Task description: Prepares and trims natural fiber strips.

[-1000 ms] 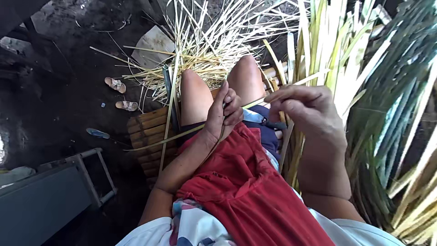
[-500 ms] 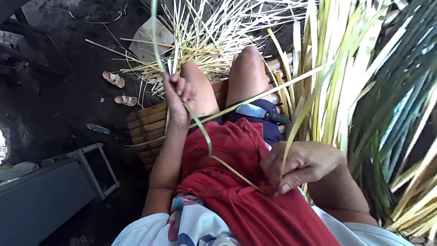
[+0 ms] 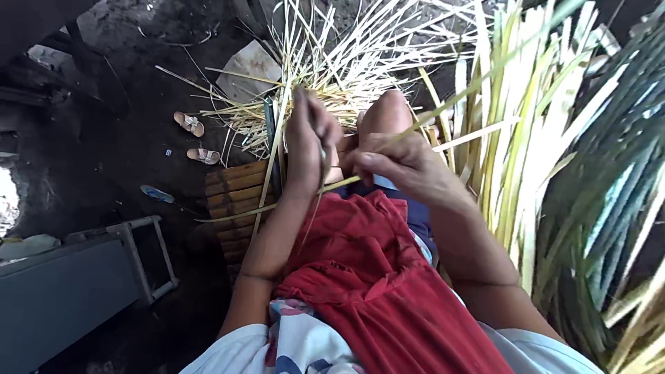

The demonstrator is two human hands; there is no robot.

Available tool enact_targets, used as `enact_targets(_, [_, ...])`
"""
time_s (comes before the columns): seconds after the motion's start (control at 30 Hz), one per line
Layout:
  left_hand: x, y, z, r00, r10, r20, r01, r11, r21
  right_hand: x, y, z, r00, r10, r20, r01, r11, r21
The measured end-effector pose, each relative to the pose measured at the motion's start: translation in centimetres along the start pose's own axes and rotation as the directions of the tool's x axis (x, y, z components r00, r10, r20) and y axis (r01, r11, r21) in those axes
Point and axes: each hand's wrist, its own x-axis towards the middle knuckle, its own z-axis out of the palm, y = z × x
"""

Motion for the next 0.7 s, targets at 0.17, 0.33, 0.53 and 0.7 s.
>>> enact_targets(0.17, [3.7,10.4,-7.8,0.856,0.413,-0.311,-0.473,0.869,-0.148,-5.1,0.1,-5.7,0.986,-0.027,0.163,-0.016,0.967,0.255])
enact_targets(0.33, [-3.6,12.2,-17.8,0.761,0.461,-0.457,-0.514,0.858,0.009,-13.3,2.7,-9.8,0.992,0.125,0.027,-0.126,0.923,0.363])
enact_targets(0.53, [-14.8,10.4,-27.1,0.613,0.382,-0.691,-0.353,0.916,0.192,-17.5,3.5,-12.2,0.972,0.229,0.056,-0.233,0.902,0.362])
enact_targets(0.7, [-20.9,11.5,-31.3,0.483,0.368,-0.794,-0.276,0.925,0.261,-19.0,4.9,-17.0,0.949,0.312,0.039,-0.309,0.901,0.304])
